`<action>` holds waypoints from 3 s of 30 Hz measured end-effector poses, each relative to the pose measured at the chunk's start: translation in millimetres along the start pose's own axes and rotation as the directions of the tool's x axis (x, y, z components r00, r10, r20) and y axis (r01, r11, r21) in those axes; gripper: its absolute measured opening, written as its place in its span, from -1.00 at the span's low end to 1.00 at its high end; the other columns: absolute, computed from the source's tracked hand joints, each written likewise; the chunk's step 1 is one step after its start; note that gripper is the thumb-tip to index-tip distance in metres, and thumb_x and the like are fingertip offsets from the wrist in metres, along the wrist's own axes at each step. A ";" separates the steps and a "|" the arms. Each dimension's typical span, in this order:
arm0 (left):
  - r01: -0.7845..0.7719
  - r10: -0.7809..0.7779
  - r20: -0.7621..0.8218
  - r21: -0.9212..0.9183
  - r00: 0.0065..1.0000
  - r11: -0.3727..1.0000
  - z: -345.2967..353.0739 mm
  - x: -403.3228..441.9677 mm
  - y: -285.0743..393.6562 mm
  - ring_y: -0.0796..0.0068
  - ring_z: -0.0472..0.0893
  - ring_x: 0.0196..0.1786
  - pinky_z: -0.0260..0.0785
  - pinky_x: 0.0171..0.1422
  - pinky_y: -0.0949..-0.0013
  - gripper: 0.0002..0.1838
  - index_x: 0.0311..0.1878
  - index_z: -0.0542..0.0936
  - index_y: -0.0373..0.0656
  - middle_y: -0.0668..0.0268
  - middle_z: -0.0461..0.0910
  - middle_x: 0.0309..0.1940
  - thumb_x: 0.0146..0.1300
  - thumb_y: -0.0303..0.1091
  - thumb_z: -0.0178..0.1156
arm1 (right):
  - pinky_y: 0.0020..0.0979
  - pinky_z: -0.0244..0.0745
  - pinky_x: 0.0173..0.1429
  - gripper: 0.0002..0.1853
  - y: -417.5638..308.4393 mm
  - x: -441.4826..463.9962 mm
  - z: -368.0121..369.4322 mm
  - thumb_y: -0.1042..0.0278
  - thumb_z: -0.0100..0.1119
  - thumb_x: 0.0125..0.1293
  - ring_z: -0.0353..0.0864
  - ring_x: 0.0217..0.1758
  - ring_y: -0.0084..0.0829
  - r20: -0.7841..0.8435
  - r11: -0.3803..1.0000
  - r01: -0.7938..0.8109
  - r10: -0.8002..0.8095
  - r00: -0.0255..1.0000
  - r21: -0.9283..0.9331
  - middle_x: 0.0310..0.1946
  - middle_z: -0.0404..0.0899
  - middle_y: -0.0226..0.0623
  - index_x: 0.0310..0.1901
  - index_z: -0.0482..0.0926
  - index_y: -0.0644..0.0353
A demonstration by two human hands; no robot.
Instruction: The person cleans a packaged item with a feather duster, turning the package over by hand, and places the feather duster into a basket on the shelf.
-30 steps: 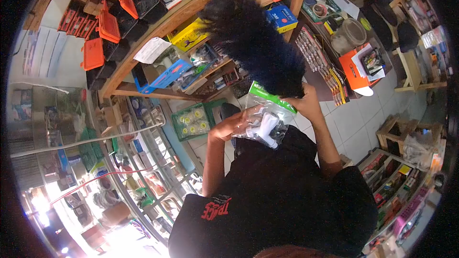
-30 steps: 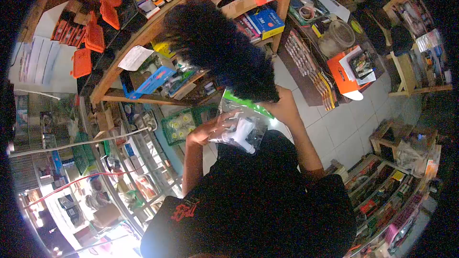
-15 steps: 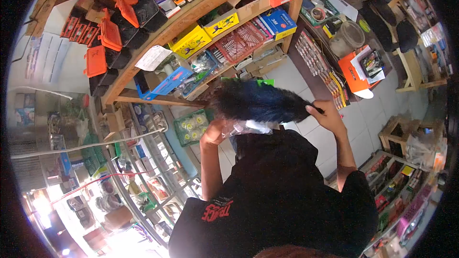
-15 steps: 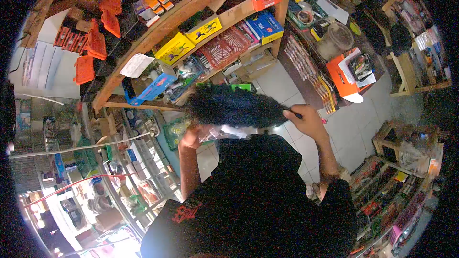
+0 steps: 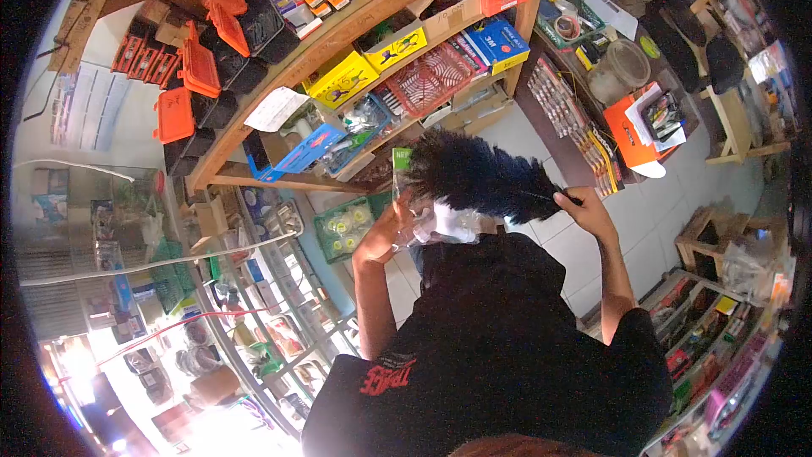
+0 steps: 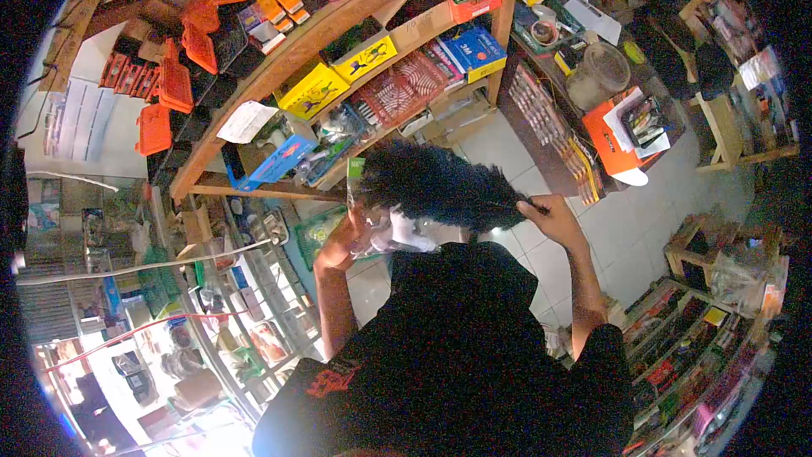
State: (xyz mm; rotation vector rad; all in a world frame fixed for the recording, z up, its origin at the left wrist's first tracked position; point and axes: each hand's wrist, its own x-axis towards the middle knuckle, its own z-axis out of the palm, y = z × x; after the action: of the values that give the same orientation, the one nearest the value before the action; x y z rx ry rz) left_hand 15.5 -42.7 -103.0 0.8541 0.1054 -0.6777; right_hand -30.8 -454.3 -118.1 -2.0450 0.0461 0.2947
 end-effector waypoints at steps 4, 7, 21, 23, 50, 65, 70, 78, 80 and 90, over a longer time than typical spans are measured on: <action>-0.016 -0.001 0.142 0.123 0.990 0.992 -43.4 5.0 -27.3 0.44 0.51 0.05 0.34 0.12 0.31 -0.76 0.04 0.50 -0.20 0.25 0.56 -0.03 0.43 -0.28 0.07 | -0.35 0.12 -0.51 -0.53 -19.4 -1.6 8.8 0.09 0.20 0.35 0.13 -0.58 -0.60 0.029 0.999 0.028 -0.027 0.999 -0.018 -0.73 0.20 -0.30 -0.52 0.46 0.38; 0.053 -0.065 0.054 0.206 0.996 0.977 -37.2 1.9 -27.0 0.46 0.52 0.01 0.33 0.13 0.30 -0.87 -0.06 0.54 -0.15 0.27 0.58 -0.09 0.37 -0.39 0.11 | -0.34 0.14 -0.50 -0.53 -27.2 2.9 15.8 0.06 0.19 0.35 0.18 -0.58 -0.58 0.038 0.999 0.051 -0.052 0.998 0.013 -0.73 0.22 -0.26 -0.50 0.50 0.38; -0.112 0.082 0.147 0.205 0.986 0.972 -33.7 -3.0 -10.9 0.41 0.51 -0.05 0.32 0.07 0.30 -0.90 -0.16 0.56 -0.25 0.27 0.59 -0.15 0.37 -0.44 0.10 | -0.38 0.19 -0.49 -0.52 -23.7 13.5 19.9 0.03 0.19 0.35 0.22 -0.58 -0.61 0.071 0.999 0.038 -0.040 0.997 0.039 -0.75 0.29 -0.31 -0.46 0.57 0.39; -0.092 0.074 0.074 0.287 0.994 0.953 -48.7 -5.4 -8.0 0.45 0.47 -0.12 0.29 0.02 0.33 -0.91 -0.20 0.57 -0.24 0.32 0.56 -0.21 0.37 -0.45 0.10 | -0.38 0.19 -0.49 -0.53 -15.1 12.7 14.0 0.04 0.19 0.35 0.22 -0.58 -0.61 0.102 1.000 0.025 -0.025 0.994 0.008 -0.74 0.28 -0.30 -0.46 0.56 0.39; -0.417 0.418 -0.029 -0.162 0.908 0.894 42.2 29.1 15.3 0.06 0.25 0.41 0.22 0.33 -0.29 -0.21 0.54 -0.12 0.29 0.31 0.08 0.49 0.34 0.24 -0.09 | -0.49 0.19 -0.47 -0.54 -54.5 3.4 99.7 0.05 0.12 0.42 0.26 -0.53 -0.69 -0.022 0.899 -0.181 0.207 0.978 0.398 -0.66 0.35 -0.56 -0.48 0.54 0.32; -0.487 0.522 -0.035 -0.420 0.852 0.766 36.3 28.7 23.1 0.13 0.29 0.41 0.00 0.51 -0.10 -0.44 0.50 0.13 0.21 0.28 0.29 0.40 0.48 0.05 -0.22 | -0.43 0.27 -0.45 -0.57 -55.0 2.9 109.0 0.08 0.16 0.38 0.32 -0.54 -0.65 -0.093 0.943 -0.061 0.097 0.991 0.328 -0.69 0.39 -0.48 -0.48 0.53 0.32; -0.418 0.376 -0.223 -0.695 0.899 0.585 31.7 27.1 25.2 0.10 0.35 0.35 0.05 0.39 -0.36 -0.43 0.51 0.03 0.34 0.33 0.16 0.46 0.48 0.05 -0.21 | -0.42 0.27 -0.45 -0.57 -55.1 -0.3 112.0 0.08 0.17 0.36 0.30 -0.54 -0.64 -0.082 0.974 0.008 0.010 0.997 0.224 -0.69 0.42 -0.36 -0.46 0.53 0.33; -0.473 0.421 -0.262 -0.691 0.868 0.546 24.0 27.4 22.4 0.12 0.35 0.34 0.06 0.39 -0.38 -0.48 0.51 0.10 0.16 0.31 0.31 0.37 0.52 -0.09 -0.28 | -0.42 0.35 -0.42 -0.59 -47.3 0.9 106.3 0.10 0.23 0.32 0.39 -0.57 -0.59 -0.093 0.993 0.058 -0.048 0.994 0.104 -0.70 0.47 -0.28 -0.51 0.56 0.29; -0.402 0.535 0.002 -0.658 0.845 0.637 25.3 29.9 26.6 0.12 0.26 0.41 -0.07 0.50 -0.20 -0.44 0.53 0.02 0.22 0.34 0.15 0.46 0.50 -0.09 -0.23 | -0.42 0.37 -0.39 -0.59 -46.0 3.2 108.7 0.08 0.23 0.32 0.41 -0.54 -0.58 -0.170 0.970 -0.019 0.062 0.983 0.242 -0.67 0.51 -0.30 -0.51 0.56 0.29; -0.424 0.560 0.125 -0.525 0.819 0.738 43.2 25.0 38.1 0.28 0.30 0.40 0.05 0.51 0.12 -0.44 0.54 -0.04 0.20 0.31 0.23 0.43 0.52 -0.23 -0.25 | -0.44 0.34 -0.44 -0.65 -47.4 1.5 102.2 0.16 0.26 0.31 0.41 -0.56 -0.63 -0.154 0.913 0.021 0.046 0.987 0.408 -0.67 0.53 -0.33 -0.47 0.60 0.32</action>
State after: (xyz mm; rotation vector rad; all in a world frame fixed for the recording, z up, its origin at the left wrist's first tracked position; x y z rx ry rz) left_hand 50.1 -69.1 -57.8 0.2698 -0.2048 -0.2281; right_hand -41.1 -342.2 -122.9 -1.6451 0.2044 0.1134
